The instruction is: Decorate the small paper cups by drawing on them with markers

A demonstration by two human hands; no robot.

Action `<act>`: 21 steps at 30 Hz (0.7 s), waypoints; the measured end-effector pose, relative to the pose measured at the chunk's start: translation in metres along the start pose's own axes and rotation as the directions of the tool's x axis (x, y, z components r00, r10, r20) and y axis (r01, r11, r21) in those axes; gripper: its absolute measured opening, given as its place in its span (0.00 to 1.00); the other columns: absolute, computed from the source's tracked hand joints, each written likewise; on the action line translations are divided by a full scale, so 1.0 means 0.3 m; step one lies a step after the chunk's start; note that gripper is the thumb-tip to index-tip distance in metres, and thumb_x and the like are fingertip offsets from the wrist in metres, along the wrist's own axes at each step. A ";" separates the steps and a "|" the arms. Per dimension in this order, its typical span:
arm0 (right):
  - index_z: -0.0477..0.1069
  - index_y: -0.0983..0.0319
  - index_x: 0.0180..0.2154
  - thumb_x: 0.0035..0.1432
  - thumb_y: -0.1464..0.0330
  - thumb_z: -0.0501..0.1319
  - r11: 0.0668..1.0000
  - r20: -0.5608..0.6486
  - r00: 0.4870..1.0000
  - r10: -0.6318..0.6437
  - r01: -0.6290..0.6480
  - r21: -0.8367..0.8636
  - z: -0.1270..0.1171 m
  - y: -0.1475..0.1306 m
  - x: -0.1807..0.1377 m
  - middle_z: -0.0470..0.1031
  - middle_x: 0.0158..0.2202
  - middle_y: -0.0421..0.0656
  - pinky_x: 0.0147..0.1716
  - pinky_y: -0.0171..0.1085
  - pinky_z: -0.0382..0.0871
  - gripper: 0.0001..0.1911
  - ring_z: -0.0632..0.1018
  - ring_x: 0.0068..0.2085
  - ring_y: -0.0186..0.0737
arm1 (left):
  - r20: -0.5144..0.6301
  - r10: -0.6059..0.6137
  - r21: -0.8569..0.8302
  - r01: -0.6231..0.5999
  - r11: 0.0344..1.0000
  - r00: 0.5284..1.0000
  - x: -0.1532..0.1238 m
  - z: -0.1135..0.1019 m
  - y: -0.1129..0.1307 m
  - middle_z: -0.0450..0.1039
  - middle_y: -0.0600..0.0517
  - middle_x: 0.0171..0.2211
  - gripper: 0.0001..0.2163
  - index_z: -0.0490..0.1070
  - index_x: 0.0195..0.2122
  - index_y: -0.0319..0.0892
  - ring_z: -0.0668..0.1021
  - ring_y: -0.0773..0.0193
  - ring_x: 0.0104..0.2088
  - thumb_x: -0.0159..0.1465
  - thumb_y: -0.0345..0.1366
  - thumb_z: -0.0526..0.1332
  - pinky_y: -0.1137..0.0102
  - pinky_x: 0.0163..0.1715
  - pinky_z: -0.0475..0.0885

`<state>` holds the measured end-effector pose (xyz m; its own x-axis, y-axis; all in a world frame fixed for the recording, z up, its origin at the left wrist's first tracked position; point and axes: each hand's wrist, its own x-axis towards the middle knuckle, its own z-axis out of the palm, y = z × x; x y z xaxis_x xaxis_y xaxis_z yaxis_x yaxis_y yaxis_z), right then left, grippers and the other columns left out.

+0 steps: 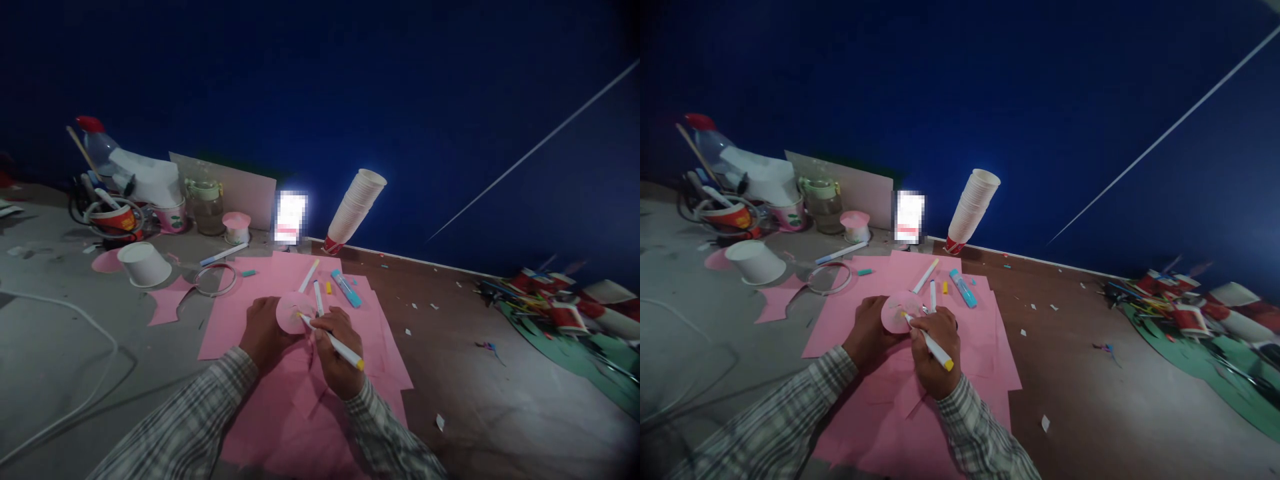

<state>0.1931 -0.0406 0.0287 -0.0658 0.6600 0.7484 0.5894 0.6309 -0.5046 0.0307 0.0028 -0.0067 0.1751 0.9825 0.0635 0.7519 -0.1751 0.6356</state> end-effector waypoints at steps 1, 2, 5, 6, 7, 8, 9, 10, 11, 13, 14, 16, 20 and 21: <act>0.75 0.59 0.38 0.64 0.74 0.58 1.000 -0.003 1.000 -0.002 0.002 0.000 0.000 0.000 0.000 0.81 0.31 0.41 0.45 0.49 0.76 0.08 0.82 0.32 0.41 | 0.002 0.000 -0.002 0.000 1.000 1.000 0.000 0.000 0.000 0.79 0.44 0.47 0.23 0.77 0.49 0.44 0.74 0.43 0.53 0.52 0.44 0.74 0.54 0.54 0.66; 0.75 0.59 0.38 0.64 0.74 0.58 1.000 -0.001 1.000 -0.004 0.004 0.001 0.000 -0.001 0.000 0.81 0.30 0.41 0.45 0.48 0.76 0.08 0.82 0.32 0.41 | 0.004 -0.001 -0.005 0.001 1.000 1.000 -0.001 0.000 0.000 0.79 0.45 0.47 0.23 0.77 0.48 0.44 0.74 0.43 0.53 0.52 0.44 0.74 0.54 0.54 0.66; 0.75 0.59 0.38 0.65 0.74 0.58 1.000 0.010 1.000 -0.007 0.007 0.007 0.005 -0.001 0.002 0.81 0.30 0.41 0.44 0.48 0.77 0.08 0.82 0.31 0.40 | 0.004 -0.007 -0.021 0.007 1.000 1.000 -0.003 -0.001 0.002 0.78 0.45 0.47 0.23 0.77 0.49 0.44 0.73 0.42 0.53 0.52 0.44 0.74 0.53 0.54 0.66; 0.75 0.59 0.38 0.65 0.73 0.58 1.000 0.009 1.000 -0.006 0.006 0.004 0.006 0.000 0.002 0.81 0.30 0.41 0.44 0.48 0.77 0.08 0.82 0.31 0.40 | 0.004 -0.007 -0.027 0.007 1.000 1.000 -0.003 -0.002 0.003 0.78 0.45 0.47 0.23 0.77 0.49 0.44 0.73 0.42 0.53 0.53 0.43 0.73 0.53 0.54 0.66; 0.75 0.59 0.39 0.66 0.73 0.58 1.000 0.004 1.000 -0.005 0.005 -0.001 0.008 0.000 0.002 0.81 0.31 0.41 0.44 0.49 0.77 0.08 0.82 0.31 0.41 | 0.005 -0.010 -0.031 0.011 0.999 1.000 -0.004 -0.004 0.004 0.78 0.44 0.47 0.23 0.77 0.49 0.44 0.73 0.42 0.53 0.53 0.43 0.73 0.53 0.54 0.65; 0.75 0.58 0.39 0.66 0.72 0.58 1.000 -0.001 1.000 -0.003 0.003 -0.006 0.009 0.000 0.002 0.81 0.31 0.41 0.44 0.49 0.77 0.08 0.82 0.31 0.41 | 0.009 -0.016 -0.032 0.016 0.999 1.000 -0.004 -0.005 0.006 0.78 0.44 0.47 0.23 0.77 0.49 0.44 0.73 0.42 0.53 0.53 0.43 0.73 0.53 0.54 0.65; 0.75 0.58 0.39 0.66 0.72 0.58 1.000 -0.005 1.000 -0.001 0.001 -0.010 0.010 0.001 0.001 0.81 0.30 0.41 0.44 0.49 0.77 0.08 0.81 0.31 0.41 | 0.012 -0.021 -0.031 0.022 0.999 1.000 -0.004 -0.006 0.007 0.78 0.44 0.48 0.23 0.76 0.49 0.43 0.73 0.42 0.54 0.52 0.43 0.74 0.53 0.54 0.65; 0.75 0.58 0.38 0.65 0.73 0.58 1.000 -0.007 1.000 0.002 -0.002 -0.009 0.010 0.001 0.001 0.81 0.30 0.41 0.43 0.49 0.77 0.08 0.81 0.31 0.41 | 0.015 -0.025 -0.029 0.026 0.999 1.000 -0.004 -0.007 0.009 0.78 0.44 0.48 0.23 0.76 0.49 0.43 0.73 0.42 0.54 0.52 0.43 0.74 0.53 0.54 0.65; 0.75 0.58 0.38 0.65 0.73 0.58 1.000 -0.006 1.000 0.006 -0.006 -0.005 0.010 0.000 0.002 0.81 0.30 0.41 0.43 0.49 0.77 0.08 0.81 0.31 0.41 | 0.016 -0.026 -0.025 0.027 0.999 1.000 -0.003 -0.008 0.010 0.78 0.44 0.48 0.24 0.76 0.49 0.42 0.73 0.42 0.54 0.52 0.43 0.74 0.53 0.55 0.65; 0.75 0.58 0.38 0.64 0.74 0.58 1.000 -0.005 1.000 0.008 -0.008 0.004 0.010 -0.002 0.002 0.81 0.30 0.40 0.44 0.48 0.76 0.08 0.82 0.31 0.41 | 0.013 -0.020 -0.013 0.020 1.000 1.000 -0.002 -0.009 0.011 0.78 0.44 0.48 0.24 0.76 0.49 0.42 0.73 0.42 0.54 0.52 0.43 0.74 0.54 0.54 0.65; 0.75 0.58 0.38 0.64 0.74 0.58 1.000 -0.006 1.000 0.007 -0.007 0.004 0.010 -0.003 0.003 0.81 0.30 0.40 0.45 0.49 0.76 0.08 0.82 0.31 0.41 | 0.011 -0.014 -0.007 0.015 1.000 1.000 -0.002 -0.010 0.012 0.78 0.44 0.47 0.24 0.76 0.48 0.43 0.73 0.42 0.54 0.52 0.43 0.74 0.54 0.54 0.65; 0.75 0.58 0.38 0.65 0.74 0.58 1.000 -0.010 1.000 0.011 -0.011 0.000 0.010 -0.006 0.003 0.81 0.30 0.40 0.45 0.49 0.75 0.08 0.82 0.30 0.41 | 0.007 -0.012 0.005 0.012 1.000 1.000 -0.002 -0.009 0.011 0.79 0.44 0.47 0.23 0.76 0.48 0.43 0.73 0.42 0.53 0.52 0.44 0.74 0.53 0.53 0.65; 0.75 0.58 0.37 0.64 0.74 0.58 1.000 0.001 1.000 0.008 -0.008 0.020 0.010 -0.010 0.004 0.80 0.29 0.41 0.44 0.49 0.75 0.08 0.82 0.30 0.42 | 0.002 -0.009 0.015 0.009 1.000 1.000 -0.002 -0.006 0.010 0.78 0.44 0.46 0.23 0.75 0.48 0.42 0.73 0.42 0.53 0.52 0.44 0.73 0.54 0.52 0.65; 0.75 0.58 0.38 0.64 0.74 0.58 1.000 0.005 1.000 0.006 -0.007 0.017 0.010 -0.010 0.004 0.80 0.29 0.41 0.44 0.49 0.75 0.08 0.82 0.30 0.42 | 0.002 -0.009 0.018 0.009 1.000 1.000 -0.002 -0.006 0.011 0.78 0.44 0.46 0.23 0.75 0.48 0.42 0.73 0.43 0.53 0.52 0.45 0.73 0.54 0.52 0.65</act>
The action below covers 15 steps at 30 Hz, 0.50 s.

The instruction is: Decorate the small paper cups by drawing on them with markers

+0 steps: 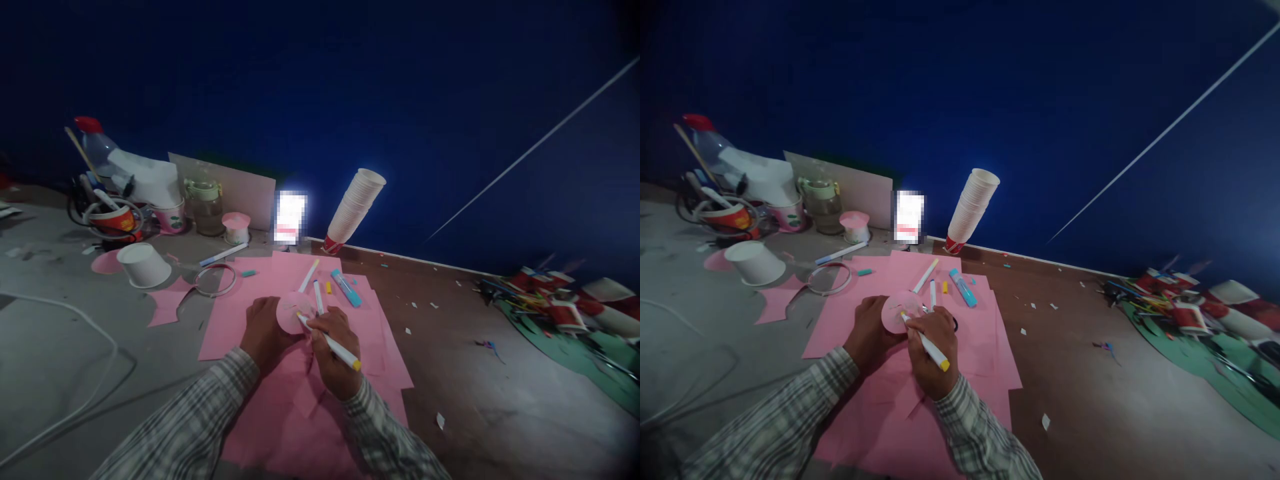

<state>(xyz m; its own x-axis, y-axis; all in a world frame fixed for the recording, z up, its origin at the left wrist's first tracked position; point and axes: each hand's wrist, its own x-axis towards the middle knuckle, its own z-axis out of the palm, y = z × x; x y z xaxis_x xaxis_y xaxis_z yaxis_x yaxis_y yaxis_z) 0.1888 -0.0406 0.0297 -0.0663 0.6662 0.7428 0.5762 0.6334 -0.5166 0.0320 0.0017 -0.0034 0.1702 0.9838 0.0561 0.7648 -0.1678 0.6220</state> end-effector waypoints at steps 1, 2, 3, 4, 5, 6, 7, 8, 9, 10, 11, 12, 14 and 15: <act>0.75 0.58 0.38 0.64 0.74 0.58 1.000 -0.001 1.000 -0.001 0.001 -0.008 -0.001 0.000 0.000 0.80 0.29 0.41 0.44 0.49 0.75 0.09 0.82 0.30 0.41 | -0.001 -0.001 0.004 0.001 1.000 1.000 0.000 0.000 0.001 0.78 0.44 0.46 0.24 0.75 0.48 0.42 0.73 0.43 0.53 0.52 0.45 0.73 0.54 0.52 0.65; 0.75 0.58 0.38 0.64 0.74 0.57 1.000 -0.002 1.000 0.004 -0.004 -0.018 -0.001 0.000 -0.001 0.81 0.29 0.41 0.45 0.49 0.75 0.09 0.82 0.30 0.42 | 0.000 -0.005 0.010 0.005 1.000 1.000 -0.001 -0.001 0.003 0.78 0.44 0.46 0.24 0.75 0.48 0.42 0.73 0.42 0.53 0.53 0.46 0.73 0.54 0.52 0.65; 0.75 0.58 0.37 0.65 0.74 0.57 1.000 -0.007 1.000 0.006 -0.006 -0.025 -0.002 0.000 -0.001 0.80 0.29 0.40 0.44 0.50 0.75 0.08 0.82 0.30 0.42 | 0.002 -0.012 0.017 0.012 1.000 1.000 -0.001 -0.002 0.005 0.78 0.43 0.46 0.24 0.75 0.48 0.42 0.73 0.42 0.53 0.52 0.46 0.73 0.54 0.53 0.65; 0.74 0.58 0.37 0.65 0.73 0.58 1.000 -0.010 1.000 0.004 -0.004 -0.025 -0.002 0.000 -0.002 0.80 0.29 0.40 0.44 0.50 0.75 0.08 0.82 0.30 0.42 | 0.002 -0.018 0.026 0.018 1.000 1.000 -0.002 -0.004 0.008 0.78 0.43 0.47 0.24 0.75 0.48 0.41 0.73 0.42 0.53 0.52 0.46 0.73 0.54 0.53 0.65; 0.74 0.58 0.37 0.65 0.73 0.57 1.000 -0.011 1.000 0.000 -0.001 -0.023 -0.003 0.000 -0.003 0.80 0.29 0.40 0.44 0.50 0.74 0.08 0.81 0.30 0.42 | 0.002 -0.024 0.033 0.023 0.999 1.000 -0.002 -0.005 0.010 0.78 0.43 0.47 0.24 0.75 0.47 0.41 0.74 0.41 0.53 0.52 0.46 0.73 0.54 0.52 0.65; 0.74 0.58 0.37 0.64 0.74 0.58 1.000 -0.009 1.000 -0.004 0.004 -0.020 -0.003 0.000 -0.003 0.80 0.29 0.40 0.44 0.50 0.74 0.08 0.81 0.30 0.42 | 0.002 -0.030 0.040 0.030 0.999 1.000 -0.002 -0.006 0.011 0.78 0.42 0.47 0.24 0.75 0.47 0.41 0.74 0.41 0.53 0.51 0.46 0.73 0.54 0.52 0.65; 0.74 0.58 0.37 0.64 0.74 0.58 1.000 -0.005 1.000 -0.007 0.007 -0.020 -0.003 0.000 -0.004 0.80 0.29 0.40 0.44 0.50 0.74 0.08 0.81 0.30 0.42 | 0.001 -0.033 0.044 0.033 0.998 0.999 -0.003 -0.007 0.012 0.78 0.42 0.46 0.24 0.75 0.47 0.41 0.74 0.41 0.53 0.51 0.46 0.73 0.54 0.52 0.66; 0.74 0.57 0.37 0.64 0.74 0.57 1.000 0.000 1.000 -0.005 0.005 -0.023 -0.004 0.000 -0.004 0.80 0.29 0.40 0.45 0.50 0.74 0.08 0.81 0.30 0.42 | -0.002 -0.032 0.045 0.032 0.998 0.999 -0.003 -0.008 0.012 0.78 0.42 0.46 0.24 0.74 0.46 0.41 0.74 0.41 0.53 0.52 0.46 0.73 0.54 0.52 0.66; 0.74 0.58 0.37 0.64 0.75 0.57 1.000 0.005 1.000 -0.001 0.001 -0.026 -0.004 0.000 -0.005 0.80 0.29 0.40 0.45 0.49 0.74 0.09 0.81 0.30 0.41 | -0.007 -0.030 0.043 0.030 0.999 1.000 -0.003 -0.007 0.012 0.78 0.42 0.46 0.24 0.74 0.46 0.42 0.74 0.42 0.53 0.52 0.47 0.73 0.54 0.52 0.66; 0.74 0.58 0.37 0.64 0.75 0.57 1.000 0.008 1.000 0.008 -0.008 -0.029 -0.004 0.001 -0.005 0.81 0.29 0.40 0.45 0.49 0.73 0.09 0.81 0.31 0.41 | -0.010 -0.029 0.041 0.030 0.999 1.000 -0.003 -0.006 0.010 0.78 0.43 0.46 0.24 0.74 0.46 0.42 0.74 0.42 0.53 0.51 0.47 0.73 0.54 0.52 0.66; 0.74 0.58 0.37 0.64 0.74 0.58 1.000 0.010 1.000 0.016 -0.016 -0.026 -0.004 0.001 -0.006 0.81 0.29 0.40 0.45 0.49 0.73 0.08 0.81 0.31 0.41 | -0.015 -0.028 0.039 0.029 0.999 0.999 -0.003 -0.005 0.009 0.78 0.43 0.46 0.24 0.74 0.46 0.43 0.74 0.42 0.53 0.51 0.48 0.74 0.54 0.52 0.66; 0.74 0.58 0.37 0.64 0.74 0.58 1.000 0.011 1.000 0.020 -0.020 -0.019 -0.004 0.002 -0.006 0.81 0.29 0.40 0.45 0.48 0.73 0.08 0.81 0.31 0.40 | -0.020 -0.025 0.039 0.026 0.999 0.999 -0.003 -0.003 0.007 0.78 0.43 0.46 0.24 0.74 0.45 0.43 0.74 0.42 0.53 0.51 0.48 0.74 0.54 0.52 0.66; 0.74 0.58 0.37 0.65 0.73 0.57 1.000 0.014 1.000 0.019 -0.019 -0.005 -0.004 0.002 -0.008 0.81 0.29 0.39 0.46 0.49 0.73 0.08 0.81 0.31 0.40 | -0.022 -0.023 0.043 0.023 0.999 0.999 -0.002 -0.001 0.006 0.78 0.44 0.45 0.24 0.74 0.45 0.43 0.74 0.42 0.53 0.50 0.48 0.74 0.54 0.52 0.66; 0.74 0.58 0.37 0.65 0.72 0.57 1.000 0.014 1.000 0.018 -0.018 -0.005 -0.004 0.002 -0.008 0.81 0.29 0.39 0.46 0.49 0.73 0.08 0.82 0.30 0.40 | -0.021 -0.024 0.047 0.025 0.999 0.999 -0.002 -0.001 0.006 0.78 0.44 0.45 0.24 0.74 0.46 0.43 0.74 0.42 0.53 0.50 0.47 0.74 0.55 0.52 0.65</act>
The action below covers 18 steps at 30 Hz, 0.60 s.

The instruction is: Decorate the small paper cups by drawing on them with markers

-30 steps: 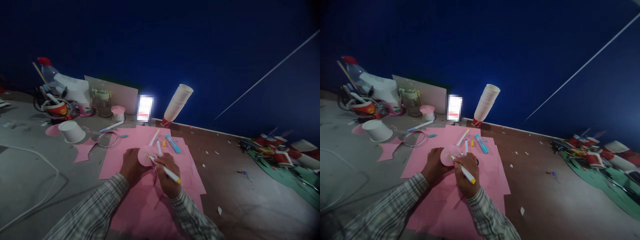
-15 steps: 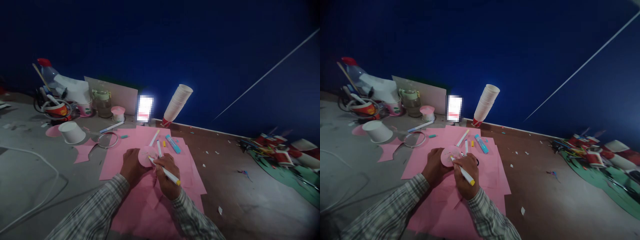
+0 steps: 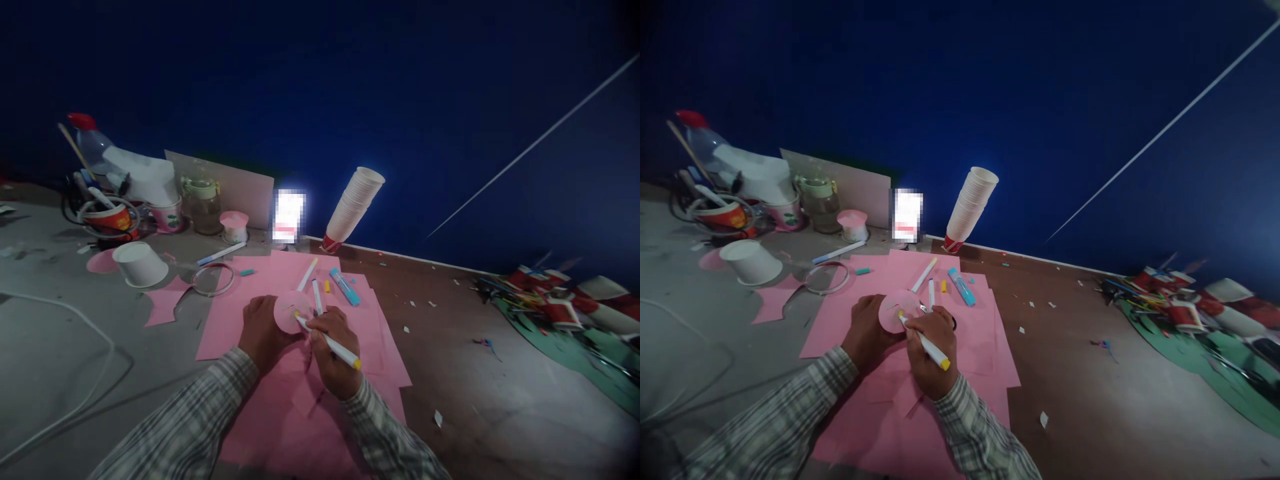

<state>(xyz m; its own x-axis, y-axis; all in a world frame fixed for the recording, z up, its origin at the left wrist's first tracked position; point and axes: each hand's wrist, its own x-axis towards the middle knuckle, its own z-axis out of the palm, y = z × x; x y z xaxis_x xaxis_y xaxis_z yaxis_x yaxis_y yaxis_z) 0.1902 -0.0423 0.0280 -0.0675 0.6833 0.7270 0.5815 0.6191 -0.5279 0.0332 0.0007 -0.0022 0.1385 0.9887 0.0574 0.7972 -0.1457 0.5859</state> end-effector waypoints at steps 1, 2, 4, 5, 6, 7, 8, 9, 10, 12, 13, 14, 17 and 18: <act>0.74 0.58 0.37 0.65 0.72 0.57 1.000 0.000 1.000 0.002 -0.002 -0.005 0.000 0.000 -0.001 0.81 0.29 0.39 0.47 0.49 0.73 0.08 0.82 0.30 0.40 | 0.003 -0.003 0.004 0.003 1.000 1.000 0.000 0.000 0.001 0.78 0.44 0.45 0.24 0.74 0.46 0.43 0.74 0.43 0.53 0.50 0.47 0.74 0.55 0.53 0.65; 0.74 0.58 0.37 0.65 0.73 0.57 1.000 -0.004 1.000 0.006 -0.006 -0.013 0.000 0.000 -0.001 0.81 0.29 0.39 0.47 0.49 0.73 0.08 0.82 0.30 0.40 | 0.008 -0.008 0.006 0.008 1.000 1.000 0.000 -0.001 0.003 0.78 0.44 0.45 0.25 0.74 0.46 0.43 0.74 0.43 0.53 0.50 0.47 0.74 0.55 0.53 0.65; 0.74 0.58 0.36 0.65 0.73 0.57 1.000 -0.018 1.000 0.017 -0.017 -0.024 0.000 -0.001 -0.003 0.81 0.29 0.39 0.47 0.49 0.72 0.09 0.81 0.30 0.40 | 0.016 -0.012 0.009 0.012 1.000 1.000 0.001 -0.003 0.005 0.78 0.44 0.45 0.25 0.74 0.47 0.43 0.74 0.43 0.53 0.50 0.48 0.75 0.55 0.53 0.65; 0.74 0.57 0.37 0.65 0.74 0.57 0.999 -0.020 1.000 0.020 -0.021 -0.025 0.000 -0.001 -0.004 0.81 0.29 0.39 0.47 0.49 0.72 0.09 0.81 0.30 0.40 | 0.018 -0.010 0.010 0.010 1.000 1.000 0.001 -0.004 0.006 0.78 0.44 0.45 0.25 0.74 0.46 0.43 0.74 0.42 0.53 0.50 0.48 0.75 0.54 0.52 0.65; 0.74 0.57 0.37 0.65 0.73 0.57 1.000 -0.020 1.000 0.019 -0.020 -0.024 0.000 -0.001 -0.004 0.81 0.29 0.39 0.47 0.49 0.72 0.09 0.81 0.30 0.40 | 0.017 -0.007 0.011 0.007 1.000 1.000 0.001 -0.004 0.006 0.78 0.44 0.45 0.25 0.74 0.46 0.43 0.74 0.42 0.53 0.50 0.48 0.75 0.54 0.52 0.66; 0.74 0.57 0.37 0.65 0.73 0.57 1.000 -0.020 1.000 0.016 -0.016 -0.025 0.001 0.000 -0.005 0.81 0.29 0.40 0.47 0.50 0.73 0.08 0.81 0.30 0.41 | 0.015 -0.006 0.012 0.005 1.000 1.000 0.002 -0.003 0.006 0.78 0.44 0.45 0.25 0.74 0.46 0.43 0.74 0.42 0.53 0.50 0.47 0.74 0.54 0.52 0.66; 0.74 0.56 0.37 0.66 0.72 0.57 0.999 -0.020 1.000 0.014 -0.014 -0.031 0.001 0.001 -0.005 0.81 0.29 0.40 0.47 0.50 0.73 0.08 0.81 0.30 0.41 | 0.011 -0.007 0.014 0.007 1.000 1.000 0.003 -0.003 0.005 0.78 0.44 0.45 0.25 0.74 0.46 0.43 0.74 0.42 0.53 0.51 0.47 0.74 0.54 0.53 0.65; 0.74 0.56 0.37 0.66 0.72 0.57 0.999 -0.021 1.000 0.014 -0.015 -0.038 0.001 0.002 -0.006 0.81 0.29 0.41 0.47 0.51 0.73 0.08 0.81 0.30 0.42 | 0.009 -0.011 0.017 0.011 1.000 1.000 0.003 -0.002 0.004 0.78 0.43 0.45 0.25 0.74 0.46 0.43 0.74 0.42 0.53 0.50 0.47 0.74 0.54 0.53 0.65; 0.74 0.56 0.37 0.66 0.71 0.57 0.999 -0.024 1.000 0.014 -0.016 -0.045 0.002 0.003 -0.006 0.81 0.29 0.41 0.47 0.51 0.73 0.08 0.81 0.30 0.42 | 0.011 -0.017 0.017 0.017 1.000 1.000 0.003 -0.001 0.003 0.78 0.43 0.45 0.25 0.74 0.46 0.43 0.73 0.42 0.53 0.50 0.48 0.74 0.54 0.53 0.65; 0.73 0.57 0.37 0.66 0.72 0.56 0.999 -0.024 1.000 0.017 -0.018 -0.046 0.001 0.004 -0.006 0.81 0.29 0.40 0.47 0.51 0.73 0.08 0.82 0.30 0.42 | 0.024 -0.025 0.013 0.025 1.000 0.999 0.003 -0.001 0.003 0.78 0.43 0.46 0.26 0.74 0.46 0.42 0.73 0.42 0.53 0.50 0.49 0.74 0.54 0.53 0.65; 0.73 0.57 0.37 0.66 0.72 0.56 0.999 -0.019 1.000 0.016 -0.017 -0.042 0.001 0.003 -0.006 0.81 0.29 0.39 0.47 0.50 0.73 0.08 0.82 0.30 0.41 | 0.031 -0.024 0.012 0.024 1.000 0.999 0.002 -0.002 0.003 0.78 0.43 0.46 0.26 0.74 0.46 0.42 0.73 0.41 0.53 0.51 0.50 0.74 0.54 0.53 0.65; 0.73 0.57 0.37 0.66 0.72 0.56 0.999 -0.015 1.000 0.014 -0.015 -0.036 0.001 0.002 -0.006 0.81 0.29 0.39 0.46 0.50 0.73 0.08 0.82 0.30 0.41 | 0.032 -0.020 0.010 0.020 1.000 0.999 0.001 -0.003 0.004 0.77 0.43 0.46 0.26 0.74 0.47 0.42 0.73 0.41 0.53 0.51 0.49 0.74 0.54 0.53 0.65; 0.73 0.57 0.37 0.66 0.72 0.57 0.999 -0.018 1.000 0.012 -0.012 -0.031 0.001 -0.002 -0.005 0.81 0.29 0.40 0.46 0.50 0.73 0.08 0.81 0.30 0.42 | 0.026 -0.013 0.010 0.012 1.000 1.000 0.000 -0.005 0.006 0.77 0.43 0.46 0.25 0.75 0.47 0.43 0.73 0.41 0.53 0.51 0.48 0.74 0.54 0.53 0.65; 0.73 0.57 0.37 0.66 0.72 0.57 0.999 -0.020 1.000 0.014 -0.014 -0.030 0.002 -0.003 -0.005 0.81 0.29 0.40 0.46 0.51 0.73 0.08 0.81 0.29 0.42 | 0.025 -0.013 0.009 0.013 1.000 1.000 -0.001 -0.005 0.006 0.77 0.43 0.46 0.25 0.75 0.47 0.42 0.73 0.41 0.53 0.51 0.49 0.74 0.54 0.53 0.65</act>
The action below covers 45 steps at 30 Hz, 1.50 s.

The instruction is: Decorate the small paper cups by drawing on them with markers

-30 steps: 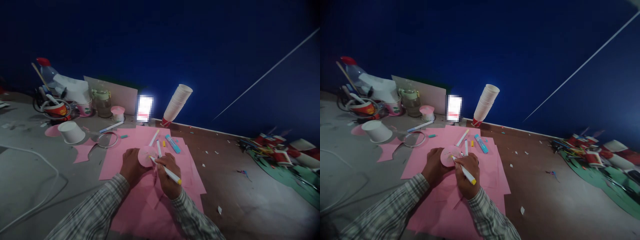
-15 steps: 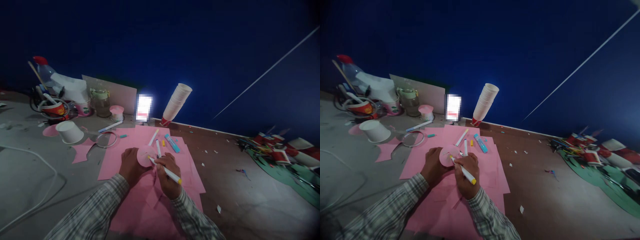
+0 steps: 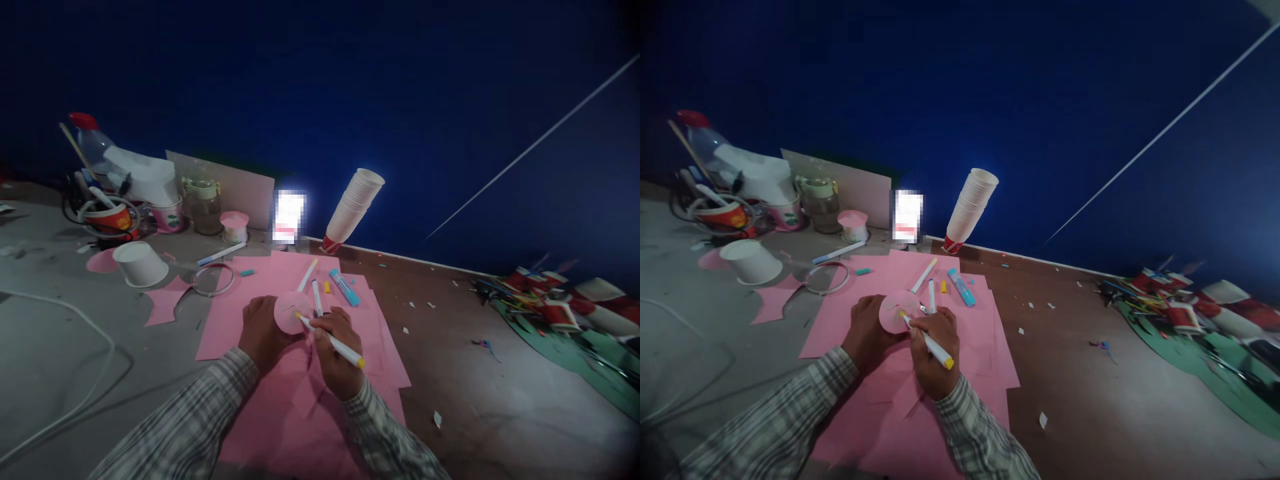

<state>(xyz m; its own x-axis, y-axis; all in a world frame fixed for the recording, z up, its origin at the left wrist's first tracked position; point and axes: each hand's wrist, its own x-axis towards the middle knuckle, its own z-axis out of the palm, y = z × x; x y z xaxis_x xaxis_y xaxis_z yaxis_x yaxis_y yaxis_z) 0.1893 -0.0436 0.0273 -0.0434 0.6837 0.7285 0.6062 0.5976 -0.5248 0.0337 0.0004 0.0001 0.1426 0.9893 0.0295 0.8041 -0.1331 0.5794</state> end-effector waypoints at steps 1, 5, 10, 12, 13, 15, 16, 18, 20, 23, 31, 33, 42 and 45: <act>0.73 0.57 0.37 0.65 0.73 0.57 1.000 -0.002 1.000 0.001 -0.001 0.003 0.001 -0.001 0.000 0.81 0.29 0.40 0.46 0.51 0.73 0.08 0.81 0.29 0.42 | -0.002 -0.001 -0.001 0.001 1.000 1.000 0.000 0.000 0.000 0.77 0.42 0.46 0.25 0.75 0.47 0.42 0.73 0.41 0.53 0.51 0.49 0.74 0.54 0.53 0.65; 0.74 0.57 0.37 0.64 0.74 0.57 1.000 -0.017 1.000 0.010 -0.010 0.013 0.004 0.000 -0.004 0.81 0.29 0.40 0.47 0.50 0.72 0.09 0.81 0.30 0.41 | 0.005 -0.016 0.003 0.016 1.000 1.000 0.002 -0.002 0.001 0.77 0.42 0.48 0.27 0.74 0.48 0.41 0.73 0.41 0.54 0.51 0.49 0.74 0.55 0.54 0.65; 0.74 0.58 0.36 0.65 0.72 0.56 0.999 -0.048 0.998 0.038 -0.038 0.014 0.008 0.011 -0.011 0.81 0.29 0.40 0.49 0.50 0.72 0.09 0.81 0.30 0.41 | 0.032 -0.048 0.017 0.047 0.999 0.998 0.000 -0.012 0.012 0.77 0.43 0.49 0.27 0.74 0.50 0.41 0.72 0.41 0.56 0.51 0.47 0.74 0.55 0.55 0.65; 0.75 0.57 0.37 0.66 0.71 0.56 0.999 -0.048 0.998 0.038 -0.038 0.009 0.009 0.013 -0.010 0.81 0.29 0.39 0.49 0.50 0.72 0.09 0.81 0.31 0.41 | 0.026 -0.044 0.013 0.044 0.999 0.999 -0.003 -0.013 0.015 0.77 0.43 0.48 0.26 0.74 0.49 0.42 0.72 0.41 0.56 0.52 0.47 0.74 0.55 0.55 0.64; 0.75 0.57 0.37 0.66 0.71 0.56 0.999 -0.047 0.998 0.035 -0.035 0.008 0.009 0.013 -0.009 0.81 0.29 0.39 0.49 0.50 0.73 0.09 0.82 0.31 0.41 | 0.022 -0.042 0.010 0.042 0.999 0.999 -0.004 -0.013 0.015 0.77 0.43 0.48 0.26 0.74 0.49 0.42 0.72 0.41 0.55 0.52 0.47 0.74 0.55 0.55 0.64; 0.75 0.57 0.37 0.66 0.70 0.57 1.000 -0.044 0.999 0.030 -0.030 0.009 0.010 0.010 -0.006 0.82 0.30 0.39 0.48 0.50 0.73 0.08 0.82 0.31 0.40 | 0.018 -0.033 0.007 0.033 0.999 0.999 -0.006 -0.010 0.013 0.77 0.43 0.48 0.26 0.74 0.49 0.42 0.72 0.42 0.55 0.52 0.47 0.74 0.55 0.55 0.64; 0.75 0.57 0.38 0.67 0.70 0.57 1.000 -0.039 0.999 0.028 -0.028 0.010 0.010 0.008 -0.004 0.82 0.30 0.39 0.48 0.50 0.73 0.08 0.82 0.31 0.40 | 0.016 -0.027 0.007 0.027 1.000 0.999 -0.006 -0.008 0.010 0.77 0.43 0.48 0.26 0.74 0.49 0.42 0.72 0.42 0.55 0.52 0.48 0.73 0.55 0.55 0.64; 0.75 0.57 0.38 0.67 0.70 0.57 1.000 -0.028 0.999 0.023 -0.022 0.012 0.012 0.003 0.000 0.82 0.30 0.39 0.47 0.50 0.73 0.08 0.82 0.31 0.40 | 0.009 -0.012 0.009 0.012 1.000 1.000 -0.007 -0.004 0.005 0.77 0.43 0.48 0.25 0.74 0.49 0.41 0.72 0.42 0.55 0.53 0.48 0.73 0.55 0.55 0.64; 0.75 0.57 0.38 0.68 0.70 0.57 1.000 -0.024 1.000 0.012 -0.012 0.015 0.014 -0.001 0.002 0.82 0.31 0.40 0.46 0.50 0.73 0.08 0.82 0.30 0.41 | 0.004 -0.003 0.015 0.003 1.000 1.000 -0.008 -0.002 0.002 0.77 0.43 0.47 0.24 0.74 0.49 0.42 0.72 0.43 0.55 0.54 0.47 0.72 0.55 0.55 0.64; 0.75 0.58 0.38 0.67 0.71 0.57 1.000 -0.035 0.999 0.005 -0.004 0.012 0.016 -0.001 0.000 0.82 0.31 0.40 0.46 0.50 0.73 0.08 0.82 0.30 0.41 | 0.018 -0.009 0.017 0.009 1.000 1.000 -0.007 -0.002 0.001 0.77 0.43 0.48 0.24 0.74 0.48 0.42 0.72 0.42 0.55 0.54 0.47 0.72 0.55 0.55 0.63; 0.75 0.58 0.37 0.66 0.71 0.57 0.999 -0.039 0.999 0.037 -0.037 0.004 0.019 0.009 -0.010 0.82 0.30 0.41 0.48 0.50 0.74 0.09 0.81 0.31 0.42 | 0.015 -0.021 0.015 0.020 1.000 1.000 0.002 0.000 -0.001 0.77 0.42 0.47 0.27 0.74 0.49 0.40 0.72 0.43 0.54 0.52 0.49 0.73 0.56 0.54 0.64; 0.75 0.58 0.37 0.66 0.71 0.56 0.999 -0.058 0.997 0.041 -0.041 -0.001 0.020 0.009 -0.009 0.81 0.29 0.41 0.47 0.50 0.74 0.09 0.82 0.31 0.42 | 0.014 -0.018 0.013 0.018 1.000 1.000 0.002 0.000 -0.002 0.77 0.42 0.47 0.28 0.74 0.49 0.41 0.72 0.42 0.55 0.51 0.49 0.74 0.55 0.54 0.64; 0.75 0.58 0.37 0.66 0.71 0.57 0.997 -0.069 0.996 0.058 -0.055 0.051 0.005 0.012 -0.007 0.81 0.29 0.40 0.49 0.50 0.72 0.09 0.81 0.31 0.40 | 0.003 -0.032 -0.011 0.032 0.999 0.999 -0.001 0.003 0.001 0.77 0.44 0.47 0.27 0.75 0.49 0.43 0.73 0.43 0.54 0.51 0.50 0.74 0.56 0.54 0.64; 0.76 0.58 0.37 0.66 0.71 0.57 0.995 -0.073 0.994 0.083 -0.079 0.062 -0.008 0.019 -0.004 0.80 0.29 0.40 0.46 0.48 0.72 0.09 0.81 0.30 0.40 | -0.004 -0.031 -0.025 0.030 0.999 1.000 -0.002 0.003 -0.001 0.77 0.44 0.47 0.27 0.75 0.50 0.43 0.73 0.43 0.55 0.51 0.49 0.73 0.56 0.54 0.63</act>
<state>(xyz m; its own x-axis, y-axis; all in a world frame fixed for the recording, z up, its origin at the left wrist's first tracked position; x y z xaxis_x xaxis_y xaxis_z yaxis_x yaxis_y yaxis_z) 0.1946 -0.0419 0.0246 0.0652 0.6986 0.7125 0.5572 0.5669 -0.6068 0.0340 -0.0002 -0.0009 0.1158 0.9932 0.0147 0.7935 -0.1014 0.6001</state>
